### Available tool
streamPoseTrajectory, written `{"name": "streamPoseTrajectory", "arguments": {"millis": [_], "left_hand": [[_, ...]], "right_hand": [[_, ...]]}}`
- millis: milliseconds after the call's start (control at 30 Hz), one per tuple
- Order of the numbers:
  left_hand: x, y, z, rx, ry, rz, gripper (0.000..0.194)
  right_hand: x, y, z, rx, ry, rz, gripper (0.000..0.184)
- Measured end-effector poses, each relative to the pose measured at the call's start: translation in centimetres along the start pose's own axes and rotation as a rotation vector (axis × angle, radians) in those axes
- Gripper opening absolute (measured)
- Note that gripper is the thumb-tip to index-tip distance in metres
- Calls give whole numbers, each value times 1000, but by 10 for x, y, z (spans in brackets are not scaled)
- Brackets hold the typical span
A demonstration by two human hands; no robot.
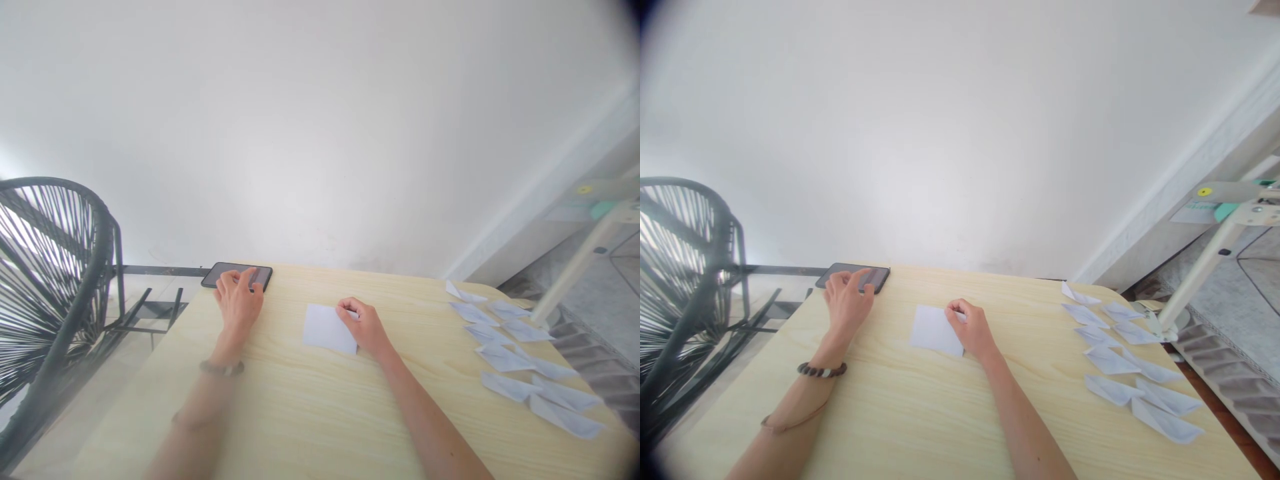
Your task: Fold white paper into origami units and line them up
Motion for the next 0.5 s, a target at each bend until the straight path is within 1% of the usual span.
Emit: {"name": "streamPoseTrajectory", "arguments": {"millis": [100, 267, 500], "left_hand": [[1, -2, -10, 49, 58, -11, 37], [0, -7, -16, 81, 106, -67, 38], [-1, -11, -17, 90, 106, -102, 38]], "right_hand": [[0, 0, 0, 1, 6, 4, 21], [0, 0, 2, 6, -1, 1, 22], [0, 0, 1, 1, 10, 6, 21]]}}
Point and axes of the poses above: each hand's wrist, its own x-axis towards the middle knuckle, its own y-axis out of the back of the hand, z = x × y, the point moved 7 cm from there along x, towards the middle knuckle, and after that the axes turned 2 degrees about z, right-handed, at the moved point
